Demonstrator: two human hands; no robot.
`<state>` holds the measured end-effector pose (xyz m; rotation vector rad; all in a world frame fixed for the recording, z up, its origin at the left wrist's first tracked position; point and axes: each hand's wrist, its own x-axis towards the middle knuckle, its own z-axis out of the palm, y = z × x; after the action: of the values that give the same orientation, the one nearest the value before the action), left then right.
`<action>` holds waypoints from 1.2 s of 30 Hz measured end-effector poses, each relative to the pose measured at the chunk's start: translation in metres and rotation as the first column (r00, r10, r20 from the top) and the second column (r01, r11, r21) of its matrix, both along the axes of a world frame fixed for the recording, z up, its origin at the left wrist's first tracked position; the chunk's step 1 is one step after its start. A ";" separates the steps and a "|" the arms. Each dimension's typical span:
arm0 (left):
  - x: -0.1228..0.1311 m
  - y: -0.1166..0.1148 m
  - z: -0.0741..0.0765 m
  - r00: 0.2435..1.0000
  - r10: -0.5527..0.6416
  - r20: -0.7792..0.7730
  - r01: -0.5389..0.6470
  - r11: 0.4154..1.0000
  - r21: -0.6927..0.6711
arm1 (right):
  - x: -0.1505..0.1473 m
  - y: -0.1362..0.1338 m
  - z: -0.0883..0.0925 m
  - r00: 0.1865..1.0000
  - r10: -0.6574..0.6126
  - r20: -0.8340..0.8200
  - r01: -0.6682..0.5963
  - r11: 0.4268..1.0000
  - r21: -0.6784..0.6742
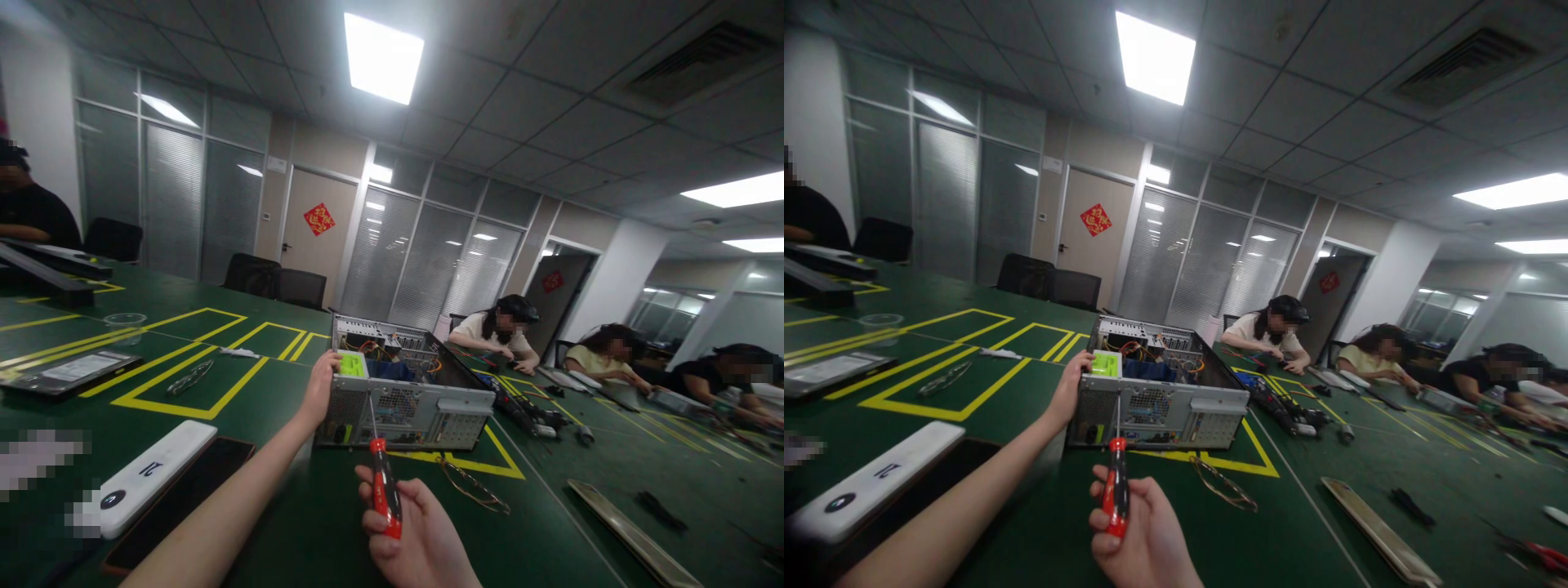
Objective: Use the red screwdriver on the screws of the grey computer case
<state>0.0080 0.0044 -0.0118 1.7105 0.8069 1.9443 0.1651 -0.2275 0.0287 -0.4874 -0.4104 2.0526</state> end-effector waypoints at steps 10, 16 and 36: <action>0.000 0.003 -0.001 1.000 0.003 0.011 -0.003 1.000 -0.006 | -0.004 -0.006 -0.005 0.986 -0.087 0.144 0.068 0.989 0.131; 0.000 0.003 -0.003 1.000 -0.017 0.010 0.017 1.000 0.001 | 0.003 -0.002 -0.004 0.996 -0.075 0.045 0.075 0.997 0.012; -0.002 0.000 0.000 1.000 -0.005 -0.023 0.004 1.000 -0.017 | -0.002 -0.006 -0.005 0.976 0.018 0.215 -0.058 0.982 0.179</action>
<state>0.0063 0.0049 -0.0117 1.7265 0.8243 1.9131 0.1635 -0.2331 0.0234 -0.5915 -0.7372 1.9819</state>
